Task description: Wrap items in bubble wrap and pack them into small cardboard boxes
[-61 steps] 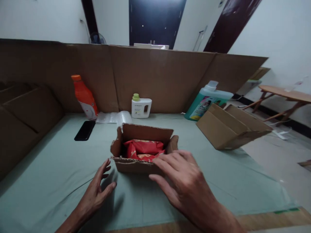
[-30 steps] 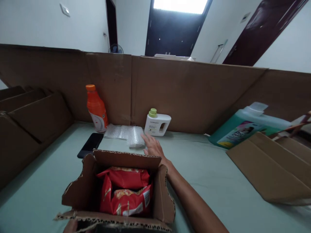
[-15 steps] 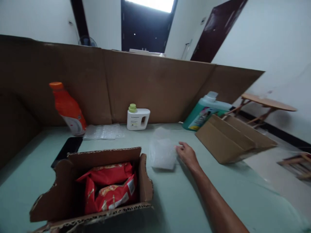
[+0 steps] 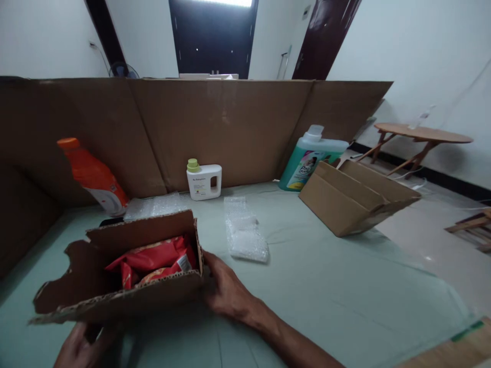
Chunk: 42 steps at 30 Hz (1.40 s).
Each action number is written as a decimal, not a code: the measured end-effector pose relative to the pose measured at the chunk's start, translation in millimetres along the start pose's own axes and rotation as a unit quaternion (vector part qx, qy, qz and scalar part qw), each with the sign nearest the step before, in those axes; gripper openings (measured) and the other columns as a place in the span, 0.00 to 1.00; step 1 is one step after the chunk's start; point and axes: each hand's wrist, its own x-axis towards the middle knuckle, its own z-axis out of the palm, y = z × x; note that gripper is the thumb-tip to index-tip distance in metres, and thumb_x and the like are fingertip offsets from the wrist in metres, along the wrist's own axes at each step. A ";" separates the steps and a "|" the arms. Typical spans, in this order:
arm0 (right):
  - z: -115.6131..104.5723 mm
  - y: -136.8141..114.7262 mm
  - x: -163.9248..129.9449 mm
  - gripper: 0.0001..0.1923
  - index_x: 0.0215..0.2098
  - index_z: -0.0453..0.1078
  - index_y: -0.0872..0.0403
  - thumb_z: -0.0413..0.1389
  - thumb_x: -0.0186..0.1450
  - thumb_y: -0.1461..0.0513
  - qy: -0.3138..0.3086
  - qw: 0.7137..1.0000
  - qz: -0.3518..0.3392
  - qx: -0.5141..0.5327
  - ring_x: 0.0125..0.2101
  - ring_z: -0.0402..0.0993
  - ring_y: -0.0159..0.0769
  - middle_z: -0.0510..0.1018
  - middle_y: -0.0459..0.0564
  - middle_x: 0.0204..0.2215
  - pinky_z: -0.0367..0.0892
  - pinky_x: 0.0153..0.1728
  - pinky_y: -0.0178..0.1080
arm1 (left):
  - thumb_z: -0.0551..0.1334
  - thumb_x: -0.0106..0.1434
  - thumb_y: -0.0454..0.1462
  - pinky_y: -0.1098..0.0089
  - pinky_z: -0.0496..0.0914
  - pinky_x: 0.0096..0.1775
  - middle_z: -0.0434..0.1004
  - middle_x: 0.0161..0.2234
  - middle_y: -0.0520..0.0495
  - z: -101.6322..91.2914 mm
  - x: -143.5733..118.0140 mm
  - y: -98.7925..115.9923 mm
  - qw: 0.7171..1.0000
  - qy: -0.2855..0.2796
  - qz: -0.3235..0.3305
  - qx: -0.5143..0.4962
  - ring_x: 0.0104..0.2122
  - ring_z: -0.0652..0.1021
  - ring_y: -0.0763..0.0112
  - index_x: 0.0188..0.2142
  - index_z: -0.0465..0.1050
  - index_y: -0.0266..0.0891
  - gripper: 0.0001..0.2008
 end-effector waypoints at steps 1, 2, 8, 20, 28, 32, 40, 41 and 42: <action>-0.3 2.9 7.6 0.39 0.66 0.61 0.49 0.59 0.56 0.66 0.020 1.000 0.000 -0.008 0.55 0.73 0.51 0.73 0.56 0.60 0.72 0.52 0.52 | 0.66 0.52 0.60 0.56 0.76 0.45 0.81 0.36 0.43 1.5 12.7 7.9 1.000 -0.011 0.013 -0.014 0.43 0.80 0.48 0.42 0.72 0.40 0.29; -1.8 7.3 16.4 0.38 0.65 0.62 0.49 0.60 0.56 0.65 0.039 0.999 0.002 -0.017 0.54 0.73 0.51 0.74 0.55 0.58 0.73 0.51 0.51 | 0.68 0.50 0.60 0.57 0.75 0.45 0.80 0.37 0.43 4.1 27.0 17.2 0.999 -0.022 0.026 -0.029 0.43 0.80 0.48 0.42 0.72 0.39 0.31; -16.8 38.2 70.8 0.31 0.60 0.67 0.53 0.59 0.57 0.63 0.101 0.992 0.041 -0.065 0.44 0.79 0.46 0.79 0.56 0.52 0.75 0.42 0.45 | 0.69 0.48 0.52 0.58 0.72 0.49 0.77 0.46 0.39 41.3 105.3 70.1 0.990 -0.057 0.089 -0.091 0.47 0.78 0.51 0.50 0.67 0.35 0.35; -74.0 74.1 -34.6 0.11 0.33 0.75 0.52 0.55 0.64 0.55 0.186 0.926 0.144 -0.296 0.53 0.75 0.53 0.81 0.58 0.50 0.67 0.53 0.56 | 0.64 0.63 0.51 0.46 0.69 0.57 0.65 0.65 0.36 29.3 33.1 23.7 0.996 -0.039 0.069 -0.035 0.60 0.71 0.46 0.68 0.56 0.46 0.37; -50.5 19.7 -45.2 0.11 0.39 0.76 0.50 0.56 0.65 0.54 0.173 0.971 0.112 -0.118 0.47 0.78 0.46 0.82 0.53 0.46 0.72 0.46 0.44 | 0.61 0.65 0.50 0.52 0.74 0.54 0.73 0.60 0.39 52.5 -23.8 14.6 0.974 -0.125 0.186 -0.014 0.59 0.74 0.50 0.55 0.75 0.45 0.22; -85.7 50.6 -17.0 0.31 0.55 0.71 0.56 0.64 0.54 0.56 0.249 0.938 0.172 -0.167 0.51 0.74 0.56 0.80 0.61 0.48 0.68 0.52 0.56 | 0.60 0.67 0.49 0.51 0.73 0.56 0.72 0.61 0.39 58.4 -33.8 17.0 0.971 -0.134 0.198 -0.009 0.59 0.74 0.51 0.56 0.75 0.45 0.21; -9.0 10.1 -59.0 0.13 0.46 0.76 0.50 0.57 0.65 0.57 0.078 0.994 0.046 -0.054 0.35 0.80 0.37 0.83 0.48 0.34 0.73 0.41 0.40 | 0.61 0.66 0.47 0.52 0.75 0.53 0.75 0.58 0.37 52.8 -40.3 15.1 0.969 -0.142 0.202 -0.009 0.58 0.75 0.50 0.53 0.77 0.44 0.20; -16.0 9.1 -58.7 0.13 0.45 0.77 0.49 0.57 0.65 0.56 0.095 0.993 0.036 -0.066 0.41 0.79 0.39 0.83 0.50 0.39 0.73 0.45 0.42 | 0.61 0.66 0.47 0.51 0.75 0.53 0.75 0.58 0.37 52.6 -39.5 15.6 0.969 -0.141 0.201 -0.006 0.58 0.75 0.50 0.53 0.77 0.44 0.20; -28.3 12.1 -54.7 0.14 0.47 0.77 0.49 0.58 0.65 0.55 0.130 0.986 0.047 -0.096 0.47 0.77 0.43 0.82 0.52 0.45 0.71 0.50 0.46 | 0.61 0.65 0.47 0.50 0.75 0.53 0.75 0.58 0.37 53.1 -38.8 17.0 0.969 -0.142 0.203 -0.006 0.58 0.75 0.50 0.53 0.77 0.44 0.19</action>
